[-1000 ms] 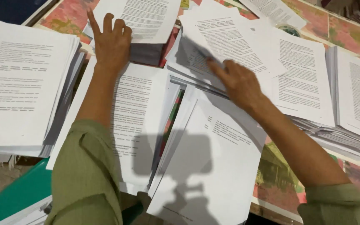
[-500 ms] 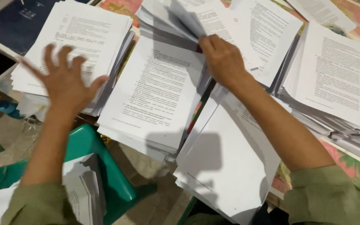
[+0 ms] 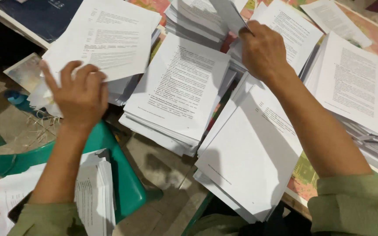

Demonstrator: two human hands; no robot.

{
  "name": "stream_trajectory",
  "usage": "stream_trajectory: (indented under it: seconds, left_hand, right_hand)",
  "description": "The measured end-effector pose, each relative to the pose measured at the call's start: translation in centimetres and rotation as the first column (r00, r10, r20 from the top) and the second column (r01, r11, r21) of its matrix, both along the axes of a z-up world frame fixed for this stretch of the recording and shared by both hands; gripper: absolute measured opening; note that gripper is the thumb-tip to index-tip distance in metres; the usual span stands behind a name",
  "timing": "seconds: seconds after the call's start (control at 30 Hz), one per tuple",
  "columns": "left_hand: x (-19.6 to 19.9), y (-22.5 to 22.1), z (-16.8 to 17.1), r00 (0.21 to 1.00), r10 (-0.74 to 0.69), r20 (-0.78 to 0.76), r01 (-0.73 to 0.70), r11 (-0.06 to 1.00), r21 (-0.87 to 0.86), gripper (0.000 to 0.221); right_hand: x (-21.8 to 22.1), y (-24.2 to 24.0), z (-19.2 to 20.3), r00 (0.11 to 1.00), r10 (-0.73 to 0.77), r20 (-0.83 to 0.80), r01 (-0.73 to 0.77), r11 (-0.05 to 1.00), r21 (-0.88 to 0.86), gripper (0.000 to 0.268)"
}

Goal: Collating printed sheets from multiple piles into organized stacks on a table

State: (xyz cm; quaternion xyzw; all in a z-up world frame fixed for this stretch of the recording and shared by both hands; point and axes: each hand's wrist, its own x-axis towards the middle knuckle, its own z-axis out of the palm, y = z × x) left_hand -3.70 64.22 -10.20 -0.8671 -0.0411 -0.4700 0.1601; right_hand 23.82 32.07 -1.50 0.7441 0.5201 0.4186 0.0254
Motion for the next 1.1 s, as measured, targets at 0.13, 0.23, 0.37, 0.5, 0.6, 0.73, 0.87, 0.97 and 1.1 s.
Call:
stream_trajectory:
  seconds: [0.13,0.23,0.37,0.5,0.6,0.73,0.87,0.97,1.1]
  left_hand:
    - [3.3,-8.5,3.9,0.966,-0.208,0.155,0.171,0.960,0.223,0.028]
    - [4.8,-11.2,2.4,0.925,-0.262,0.276,0.202,0.953,0.225,0.015]
    - [1.6,-12.6,-0.7,0.931,-0.316,0.181,0.270,0.933,0.240,0.013]
    - [-1.2,-12.7,-2.6,0.951,-0.238,-0.197,0.258,0.963,0.082,0.052]
    - [-1.3,-12.8,-2.7,0.931,-0.304,-0.200,0.316,0.948,0.032,0.024]
    - [-0.9,-13.5,-0.4,0.942,-0.337,0.004,0.335,0.938,0.087,0.019]
    - [-0.8,-16.6,3.0,0.956,-0.273,0.107,0.269,0.962,0.047,0.020]
    - [-1.6,-20.4,1.9,0.947,-0.284,0.151,0.287,0.958,0.008,0.025]
    - [-4.7,-27.1,-3.3,0.798,-0.479,-0.367,0.482,0.872,-0.091,0.087]
  right_hand:
    - [-8.5,3.5,3.3,0.961,0.128,-0.247,-0.175,0.968,-0.179,0.037]
    - [-12.8,5.5,-1.0,0.935,0.337,-0.113,-0.349,0.930,-0.117,0.026]
    - [-10.3,4.2,-2.2,0.940,0.323,-0.106,-0.333,0.939,-0.092,0.007]
    - [-11.7,1.5,1.7,0.963,0.194,-0.187,-0.217,0.970,-0.111,0.010]
    - [-13.2,0.7,2.6,0.913,0.164,-0.373,-0.226,0.965,-0.130,0.011]
    - [-15.1,0.9,1.0,0.713,0.177,-0.679,-0.353,0.927,-0.129,0.016]
    - [-16.0,1.6,-0.6,0.682,0.104,-0.724,-0.346,0.918,-0.194,0.030]
    - [-14.3,0.6,0.1,0.801,0.142,-0.582,-0.259,0.958,-0.123,0.010]
    - [-8.8,-5.1,4.8,0.940,0.135,-0.312,-0.130,0.991,0.035,0.009]
